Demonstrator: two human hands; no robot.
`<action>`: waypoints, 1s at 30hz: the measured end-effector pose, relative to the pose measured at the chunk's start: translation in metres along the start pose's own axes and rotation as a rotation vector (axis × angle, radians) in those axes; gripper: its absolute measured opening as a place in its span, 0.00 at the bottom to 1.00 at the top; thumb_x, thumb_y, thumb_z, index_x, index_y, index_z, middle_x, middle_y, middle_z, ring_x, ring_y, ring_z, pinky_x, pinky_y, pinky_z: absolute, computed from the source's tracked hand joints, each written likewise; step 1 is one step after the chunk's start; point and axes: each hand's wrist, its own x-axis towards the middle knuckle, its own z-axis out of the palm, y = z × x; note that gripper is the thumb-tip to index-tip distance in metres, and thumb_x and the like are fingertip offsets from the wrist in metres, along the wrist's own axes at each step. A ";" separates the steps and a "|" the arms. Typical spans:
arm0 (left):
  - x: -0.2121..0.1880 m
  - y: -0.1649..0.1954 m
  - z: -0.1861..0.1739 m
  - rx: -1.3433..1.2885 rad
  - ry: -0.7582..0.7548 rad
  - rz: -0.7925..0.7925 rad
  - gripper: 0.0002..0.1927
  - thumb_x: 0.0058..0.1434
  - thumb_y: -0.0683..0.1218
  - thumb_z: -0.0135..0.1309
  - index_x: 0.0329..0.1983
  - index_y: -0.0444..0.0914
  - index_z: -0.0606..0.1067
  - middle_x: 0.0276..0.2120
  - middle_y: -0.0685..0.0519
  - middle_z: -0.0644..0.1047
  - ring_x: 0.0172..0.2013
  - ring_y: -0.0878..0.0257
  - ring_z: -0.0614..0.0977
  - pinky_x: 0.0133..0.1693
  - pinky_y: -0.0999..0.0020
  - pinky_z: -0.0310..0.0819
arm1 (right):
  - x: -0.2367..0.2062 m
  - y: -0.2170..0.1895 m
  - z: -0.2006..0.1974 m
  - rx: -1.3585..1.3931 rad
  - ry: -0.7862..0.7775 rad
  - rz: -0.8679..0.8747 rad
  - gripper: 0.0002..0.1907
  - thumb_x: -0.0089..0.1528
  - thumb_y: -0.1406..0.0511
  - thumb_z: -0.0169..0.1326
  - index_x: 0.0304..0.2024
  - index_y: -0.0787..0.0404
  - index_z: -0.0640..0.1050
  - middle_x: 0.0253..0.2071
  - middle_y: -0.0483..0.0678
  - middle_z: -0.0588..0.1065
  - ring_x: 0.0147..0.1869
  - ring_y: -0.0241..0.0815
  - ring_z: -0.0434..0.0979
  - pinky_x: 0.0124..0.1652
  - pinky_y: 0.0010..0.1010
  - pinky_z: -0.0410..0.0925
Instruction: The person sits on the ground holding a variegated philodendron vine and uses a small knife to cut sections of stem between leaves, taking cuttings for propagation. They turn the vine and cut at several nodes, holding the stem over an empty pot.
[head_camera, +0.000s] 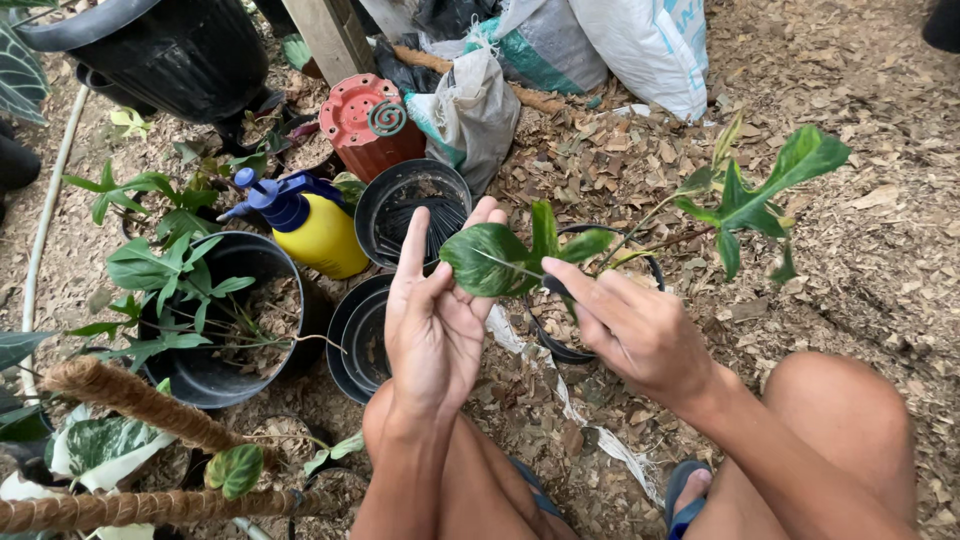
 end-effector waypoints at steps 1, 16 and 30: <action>0.000 0.000 -0.001 -0.004 0.002 0.007 0.38 0.73 0.36 0.30 0.82 0.43 0.33 0.73 0.25 0.55 0.71 0.40 0.64 0.69 0.49 0.64 | 0.000 0.000 0.002 0.017 0.000 0.000 0.27 0.62 0.75 0.53 0.66 0.65 0.73 0.30 0.46 0.70 0.28 0.36 0.70 0.28 0.32 0.69; -0.001 0.002 -0.001 -0.019 0.010 0.028 0.36 0.71 0.37 0.33 0.81 0.39 0.40 0.74 0.29 0.55 0.72 0.42 0.62 0.70 0.49 0.61 | 0.000 -0.005 0.001 -0.045 -0.051 -0.020 0.29 0.59 0.76 0.55 0.64 0.65 0.74 0.27 0.46 0.68 0.26 0.40 0.70 0.27 0.34 0.68; -0.002 0.000 0.000 0.016 -0.013 0.046 0.37 0.72 0.38 0.35 0.82 0.41 0.39 0.75 0.29 0.54 0.73 0.43 0.62 0.69 0.48 0.62 | 0.000 -0.005 -0.001 -0.059 -0.071 -0.022 0.28 0.58 0.75 0.56 0.63 0.64 0.75 0.25 0.45 0.67 0.23 0.38 0.68 0.25 0.34 0.68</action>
